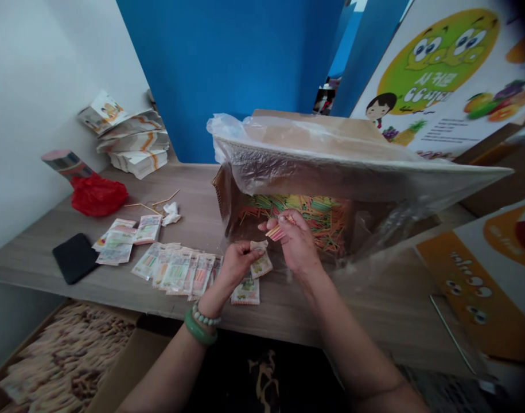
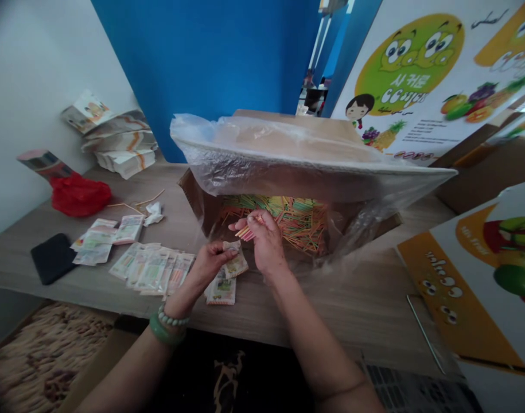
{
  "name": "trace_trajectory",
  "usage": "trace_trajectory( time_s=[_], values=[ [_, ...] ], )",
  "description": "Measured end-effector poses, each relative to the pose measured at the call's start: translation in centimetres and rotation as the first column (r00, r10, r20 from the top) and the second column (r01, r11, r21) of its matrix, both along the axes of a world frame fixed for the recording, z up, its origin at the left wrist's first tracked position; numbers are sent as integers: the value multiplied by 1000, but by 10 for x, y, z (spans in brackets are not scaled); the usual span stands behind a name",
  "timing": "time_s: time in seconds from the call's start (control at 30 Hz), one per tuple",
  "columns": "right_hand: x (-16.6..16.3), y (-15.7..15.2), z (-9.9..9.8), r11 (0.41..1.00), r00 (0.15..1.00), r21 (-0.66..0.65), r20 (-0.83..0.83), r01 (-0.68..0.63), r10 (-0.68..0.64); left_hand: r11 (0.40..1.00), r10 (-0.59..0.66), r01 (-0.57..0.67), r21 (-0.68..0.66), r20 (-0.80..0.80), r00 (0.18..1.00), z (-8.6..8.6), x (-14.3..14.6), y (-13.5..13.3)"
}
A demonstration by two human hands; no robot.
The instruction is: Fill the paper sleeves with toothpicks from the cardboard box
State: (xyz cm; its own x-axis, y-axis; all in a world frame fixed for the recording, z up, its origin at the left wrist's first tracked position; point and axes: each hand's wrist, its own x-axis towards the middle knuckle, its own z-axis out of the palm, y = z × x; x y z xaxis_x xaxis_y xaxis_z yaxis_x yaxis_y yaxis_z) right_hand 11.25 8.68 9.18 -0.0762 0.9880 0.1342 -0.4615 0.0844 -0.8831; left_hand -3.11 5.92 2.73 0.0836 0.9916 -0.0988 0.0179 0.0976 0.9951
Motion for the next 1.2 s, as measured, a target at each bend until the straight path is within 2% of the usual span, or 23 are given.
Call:
trace_trajectory(
  time_s=[0.23, 0.37, 0.5, 0.7, 0.83, 0.9, 0.97, 1.1, 1.2],
  values=[
    [-15, -8, 5, 999, 999, 2, -21, 41, -41, 997, 79, -80, -16, -77, 994, 9, -1, -6],
    [-21, -9, -3, 998, 997, -25, 38, 66, -65, 997, 76, -76, 3, -67, 995, 15, -1, -5],
    [-20, -8, -15, 995, 990, -70, 131, 65, -56, 996, 76, -77, -41, -36, 996, 17, -4, -5],
    [-13, -4, -23, 990, 962, -105, 245, -95, 119, 997, 69, -69, -16, 3, 998, 13, -1, -1],
    [-4, 13, -23, 973, 907, -58, 353, -224, 230, 987, 30, -31, 159, 11, 999, 14, 6, 17],
    [4, 24, -20, 961, 856, -34, 446, -274, 260, 983, 10, -26, 181, 85, 996, 16, 10, 27],
    [14, 31, -16, 961, 837, -8, 489, -278, 246, 994, -15, -9, 107, 221, 975, 17, 12, 36],
    [31, 31, -19, 990, 884, 32, 455, -135, 105, 1000, -27, 28, 5, 426, 904, 18, 14, 43],
    [34, 24, -34, 994, 842, -25, 528, -110, 106, 999, 4, 21, -45, 495, 869, 18, 15, 41]
  ],
)
